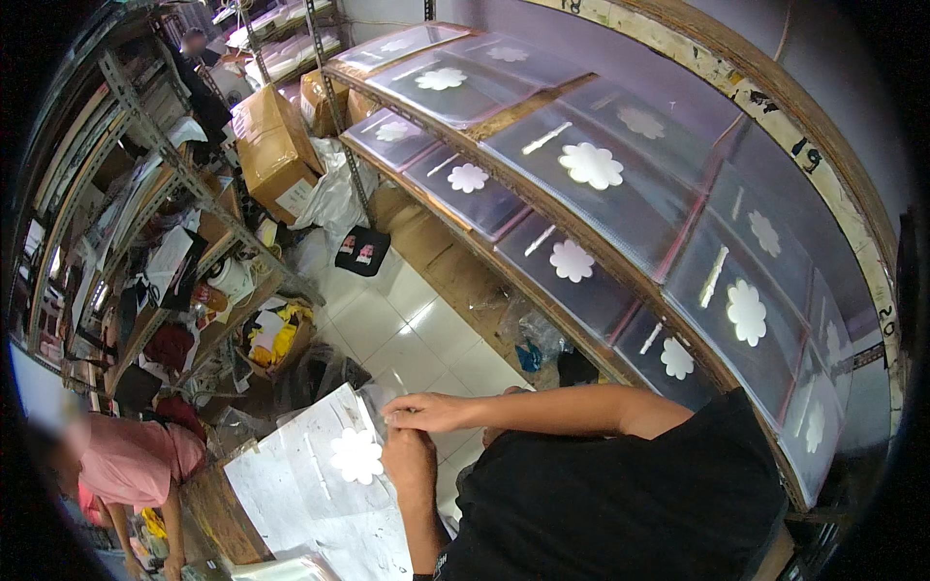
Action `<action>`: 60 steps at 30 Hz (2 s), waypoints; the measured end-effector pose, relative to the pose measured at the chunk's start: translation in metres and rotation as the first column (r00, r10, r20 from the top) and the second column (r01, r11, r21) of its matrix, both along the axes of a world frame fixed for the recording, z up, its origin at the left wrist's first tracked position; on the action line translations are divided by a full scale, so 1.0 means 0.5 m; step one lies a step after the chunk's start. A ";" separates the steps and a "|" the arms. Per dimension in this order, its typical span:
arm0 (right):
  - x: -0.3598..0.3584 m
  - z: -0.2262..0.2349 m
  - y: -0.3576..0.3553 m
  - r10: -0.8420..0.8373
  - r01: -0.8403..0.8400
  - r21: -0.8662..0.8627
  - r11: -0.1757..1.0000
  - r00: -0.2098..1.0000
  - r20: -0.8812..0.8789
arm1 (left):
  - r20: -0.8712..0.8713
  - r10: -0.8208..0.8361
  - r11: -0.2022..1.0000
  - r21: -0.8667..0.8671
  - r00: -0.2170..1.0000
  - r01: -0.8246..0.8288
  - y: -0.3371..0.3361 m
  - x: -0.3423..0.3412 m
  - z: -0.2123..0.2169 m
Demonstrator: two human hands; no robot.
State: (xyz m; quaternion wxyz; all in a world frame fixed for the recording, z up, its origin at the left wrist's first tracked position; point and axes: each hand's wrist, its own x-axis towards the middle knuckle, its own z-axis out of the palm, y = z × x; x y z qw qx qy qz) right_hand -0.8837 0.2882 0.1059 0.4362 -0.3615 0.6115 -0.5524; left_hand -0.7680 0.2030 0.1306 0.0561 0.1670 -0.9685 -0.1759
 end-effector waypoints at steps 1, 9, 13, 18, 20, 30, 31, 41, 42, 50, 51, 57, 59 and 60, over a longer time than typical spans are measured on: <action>-0.014 0.004 0.011 -0.001 -0.001 0.046 0.999 0.999 0.039 | -0.070 -0.026 0.999 0.026 0.997 0.028 0.014 -0.009 0.005; -0.210 0.085 0.078 -0.086 0.116 0.042 0.992 0.893 -0.441 | -0.302 -0.163 0.861 0.422 0.939 0.285 0.064 -0.093 0.102; -0.352 0.257 0.102 -0.112 0.108 -0.041 0.993 0.811 -0.575 | -0.442 0.000 0.869 0.444 0.897 0.219 0.029 -0.111 0.115; -0.543 0.452 0.244 -0.264 0.269 -0.052 0.962 0.859 -0.438 | -0.446 0.149 0.957 0.290 0.882 -0.015 -0.064 -0.120 0.040; -0.631 0.471 0.328 -0.404 0.390 -0.117 0.913 0.832 -0.379 | -0.382 0.270 0.949 0.259 0.884 -0.178 -0.103 -0.095 0.004; -0.772 0.426 0.992 -0.940 0.919 -0.213 0.332 0.341 0.005 | -0.185 0.568 0.791 -0.145 0.802 -0.594 -0.184 -0.019 -0.216; -0.771 0.410 1.048 -0.956 0.942 -0.207 0.264 0.284 0.074 | -0.167 0.556 0.789 -0.203 0.814 -0.580 -0.186 -0.021 -0.236; -0.749 0.275 1.229 -0.979 0.988 -0.150 -0.043 -0.012 0.202 | -0.087 0.629 0.649 -0.489 0.773 -0.583 -0.196 -0.026 -0.325; -0.749 0.270 1.233 -0.980 0.988 -0.146 -0.054 -0.024 0.200 | -0.088 0.628 0.646 -0.494 0.773 -0.581 -0.197 -0.026 -0.330; -0.747 0.259 1.268 -0.981 0.986 -0.130 -0.102 -0.078 0.176 | -0.072 0.627 0.644 -0.512 0.776 -0.568 -0.190 -0.030 -0.316; -0.744 0.260 1.274 -0.981 0.986 -0.129 -0.109 -0.086 0.173 | -0.069 0.624 0.655 -0.497 0.778 -0.569 -0.183 -0.039 -0.300; -0.747 0.244 1.276 -0.983 0.987 -0.109 -0.120 -0.102 0.153 | -0.116 0.604 0.660 -0.482 0.788 -0.576 -0.181 -0.036 -0.297; -0.743 0.242 1.279 -0.984 0.987 -0.104 -0.125 -0.109 0.143 | -0.115 0.603 0.659 -0.486 0.790 -0.574 -0.183 -0.036 -0.299; -0.742 0.242 1.281 -0.984 0.987 -0.103 -0.127 -0.112 0.136 | -0.117 0.600 0.657 -0.492 0.791 -0.571 -0.185 -0.035 -0.302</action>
